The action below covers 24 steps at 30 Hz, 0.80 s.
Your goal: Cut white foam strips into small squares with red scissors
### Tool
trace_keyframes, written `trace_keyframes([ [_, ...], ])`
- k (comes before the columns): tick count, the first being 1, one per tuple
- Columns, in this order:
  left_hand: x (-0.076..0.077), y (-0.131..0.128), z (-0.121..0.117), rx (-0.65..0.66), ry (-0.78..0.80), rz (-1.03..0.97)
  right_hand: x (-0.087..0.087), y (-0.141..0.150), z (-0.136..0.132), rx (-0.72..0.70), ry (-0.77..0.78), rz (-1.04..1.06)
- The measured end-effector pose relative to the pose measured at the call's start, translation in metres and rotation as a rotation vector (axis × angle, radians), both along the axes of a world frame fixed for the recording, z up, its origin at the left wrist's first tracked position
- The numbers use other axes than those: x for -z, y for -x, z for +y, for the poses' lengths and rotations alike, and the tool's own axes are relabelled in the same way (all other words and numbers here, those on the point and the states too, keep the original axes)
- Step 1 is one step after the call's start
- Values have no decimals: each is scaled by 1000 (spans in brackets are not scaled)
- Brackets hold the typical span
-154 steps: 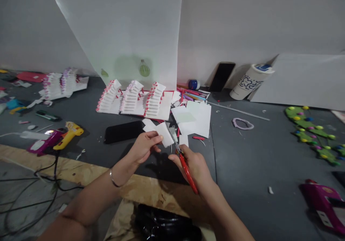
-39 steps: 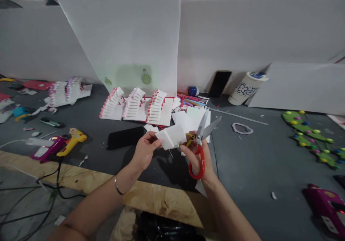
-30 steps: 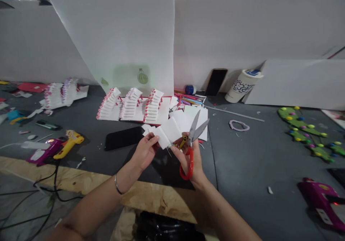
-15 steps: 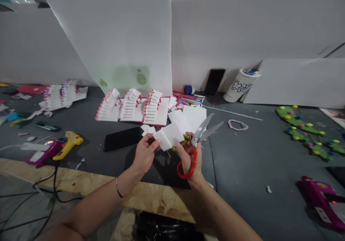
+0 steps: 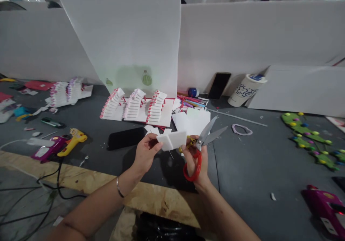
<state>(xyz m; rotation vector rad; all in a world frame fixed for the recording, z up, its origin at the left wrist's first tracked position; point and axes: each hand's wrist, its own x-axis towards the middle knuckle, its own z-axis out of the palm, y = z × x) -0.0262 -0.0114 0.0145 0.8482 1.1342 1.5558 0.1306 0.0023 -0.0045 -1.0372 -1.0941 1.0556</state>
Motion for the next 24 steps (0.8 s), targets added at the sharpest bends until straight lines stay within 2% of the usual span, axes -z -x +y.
trace_keyframes([
  [9, -3, 0, 1, -2, 19, -9, -6, -2, -1, 9, 5, -42],
  [24, -1, 2, -3, 26, -11, 46, -4, -1, -1, 1, 12, -27],
])
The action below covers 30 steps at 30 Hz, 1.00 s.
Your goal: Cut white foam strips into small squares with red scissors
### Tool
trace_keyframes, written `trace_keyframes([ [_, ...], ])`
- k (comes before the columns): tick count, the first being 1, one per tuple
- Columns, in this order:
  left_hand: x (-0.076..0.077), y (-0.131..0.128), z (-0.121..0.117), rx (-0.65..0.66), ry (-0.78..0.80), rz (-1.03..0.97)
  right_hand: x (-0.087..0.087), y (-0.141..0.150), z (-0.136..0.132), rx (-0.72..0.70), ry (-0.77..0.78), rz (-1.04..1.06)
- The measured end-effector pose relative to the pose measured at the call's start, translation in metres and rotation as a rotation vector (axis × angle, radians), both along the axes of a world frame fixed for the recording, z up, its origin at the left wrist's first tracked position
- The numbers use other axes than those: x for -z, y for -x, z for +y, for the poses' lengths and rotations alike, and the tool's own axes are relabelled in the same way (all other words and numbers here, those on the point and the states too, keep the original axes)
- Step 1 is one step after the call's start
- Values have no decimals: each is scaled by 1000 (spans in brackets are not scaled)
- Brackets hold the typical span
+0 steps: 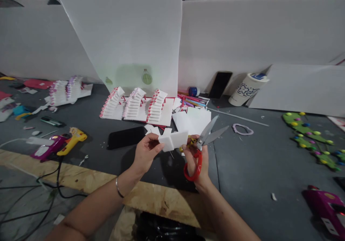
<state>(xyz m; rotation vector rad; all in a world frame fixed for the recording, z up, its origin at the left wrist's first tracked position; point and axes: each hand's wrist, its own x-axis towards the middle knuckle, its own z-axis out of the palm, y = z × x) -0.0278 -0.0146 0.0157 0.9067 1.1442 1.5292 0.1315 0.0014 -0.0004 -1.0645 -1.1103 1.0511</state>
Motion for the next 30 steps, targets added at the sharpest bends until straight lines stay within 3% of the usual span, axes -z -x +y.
trace_keyframes([
  [7, -2, -1, 2, -14, 23, -43, 1, 3, -1, -5, 9, 52],
  [13, 2, -6, 8, -53, 85, -214, 16, 11, -1, -28, 30, 211],
  [20, 5, -16, 5, 7, 142, -331, 22, 19, -3, -53, 109, 275],
  [25, 13, -15, 3, 62, 149, -236, 19, 16, 0, -37, 147, 283],
  [30, 14, 0, 5, 186, -38, 121, 16, 4, 9, -155, 178, 296],
])
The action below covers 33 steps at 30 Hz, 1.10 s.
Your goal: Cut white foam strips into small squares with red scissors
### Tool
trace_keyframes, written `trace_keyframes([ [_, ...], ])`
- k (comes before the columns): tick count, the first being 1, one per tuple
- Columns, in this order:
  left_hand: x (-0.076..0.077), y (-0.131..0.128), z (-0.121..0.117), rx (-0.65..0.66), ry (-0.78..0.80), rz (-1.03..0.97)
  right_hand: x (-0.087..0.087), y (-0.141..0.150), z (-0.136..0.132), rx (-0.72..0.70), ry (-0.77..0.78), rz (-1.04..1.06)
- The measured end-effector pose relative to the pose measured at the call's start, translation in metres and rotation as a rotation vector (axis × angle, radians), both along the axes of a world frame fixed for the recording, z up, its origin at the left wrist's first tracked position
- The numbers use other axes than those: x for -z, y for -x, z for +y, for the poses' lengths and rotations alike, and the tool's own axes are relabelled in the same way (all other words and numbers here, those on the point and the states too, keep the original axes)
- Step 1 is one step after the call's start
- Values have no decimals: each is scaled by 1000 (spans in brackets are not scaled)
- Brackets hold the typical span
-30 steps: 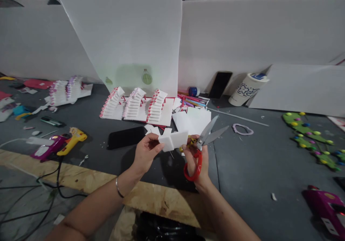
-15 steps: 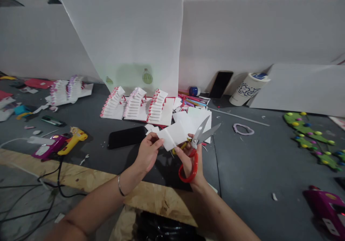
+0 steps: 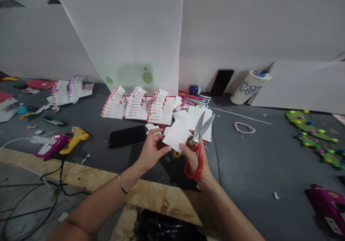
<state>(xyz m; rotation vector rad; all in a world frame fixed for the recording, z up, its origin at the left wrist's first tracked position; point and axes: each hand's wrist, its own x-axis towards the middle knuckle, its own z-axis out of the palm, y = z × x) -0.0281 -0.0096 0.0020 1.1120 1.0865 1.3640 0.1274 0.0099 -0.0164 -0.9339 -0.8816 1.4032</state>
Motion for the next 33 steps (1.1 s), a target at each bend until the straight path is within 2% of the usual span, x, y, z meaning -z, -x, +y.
trace_keyframes([
  [5, -3, 16, 3, 105, -239, 480, -2, -9, 5, -73, 71, 1],
  [9, 1, 20, 6, 150, -296, 617, -2, -13, 6, -137, 61, -51],
  [13, 5, 23, 9, 174, -263, 612, 3, -18, 8, -149, 58, -124],
  [17, 2, 22, 8, 190, -217, 561, 8, -20, 10, -166, 40, -167],
  [28, -5, 20, 7, 153, -96, 523, 6, -16, 10, -156, 108, -48],
  [33, -3, 17, 7, 223, -72, 315, 1, -12, 12, -176, 120, -6],
])
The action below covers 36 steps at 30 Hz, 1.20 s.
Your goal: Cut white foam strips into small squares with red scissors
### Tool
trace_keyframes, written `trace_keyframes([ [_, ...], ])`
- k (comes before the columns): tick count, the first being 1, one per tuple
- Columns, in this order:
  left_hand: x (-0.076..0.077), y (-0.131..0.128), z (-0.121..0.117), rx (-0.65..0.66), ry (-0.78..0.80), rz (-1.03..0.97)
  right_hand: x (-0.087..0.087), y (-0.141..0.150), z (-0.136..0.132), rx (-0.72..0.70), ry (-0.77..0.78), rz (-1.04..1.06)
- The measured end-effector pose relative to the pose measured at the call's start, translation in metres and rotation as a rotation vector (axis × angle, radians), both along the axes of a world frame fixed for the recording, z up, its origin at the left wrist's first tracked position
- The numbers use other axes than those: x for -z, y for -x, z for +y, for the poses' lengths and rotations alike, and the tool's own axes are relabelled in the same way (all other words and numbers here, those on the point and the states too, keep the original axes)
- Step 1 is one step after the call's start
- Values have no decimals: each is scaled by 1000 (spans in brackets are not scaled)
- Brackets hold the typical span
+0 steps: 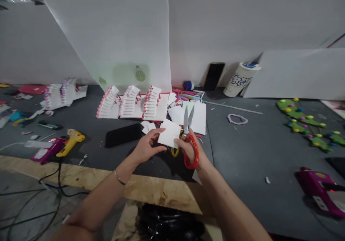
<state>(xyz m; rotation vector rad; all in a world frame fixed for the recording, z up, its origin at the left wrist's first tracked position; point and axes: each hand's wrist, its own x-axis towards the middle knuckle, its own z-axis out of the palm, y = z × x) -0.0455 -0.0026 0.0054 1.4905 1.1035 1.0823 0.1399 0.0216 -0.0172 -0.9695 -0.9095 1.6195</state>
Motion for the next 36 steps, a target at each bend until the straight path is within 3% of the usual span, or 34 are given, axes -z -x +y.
trace_keyframes([
  [8, -2, 1, -1, 23, 47, -139, -15, 4, 3, -78, 3, 123],
  [20, -4, 3, 1, -56, 73, -59, -11, 3, 3, -110, -4, 82],
  [36, -4, 0, 0, -66, 103, -202, -7, 3, 3, -67, -14, 65],
])
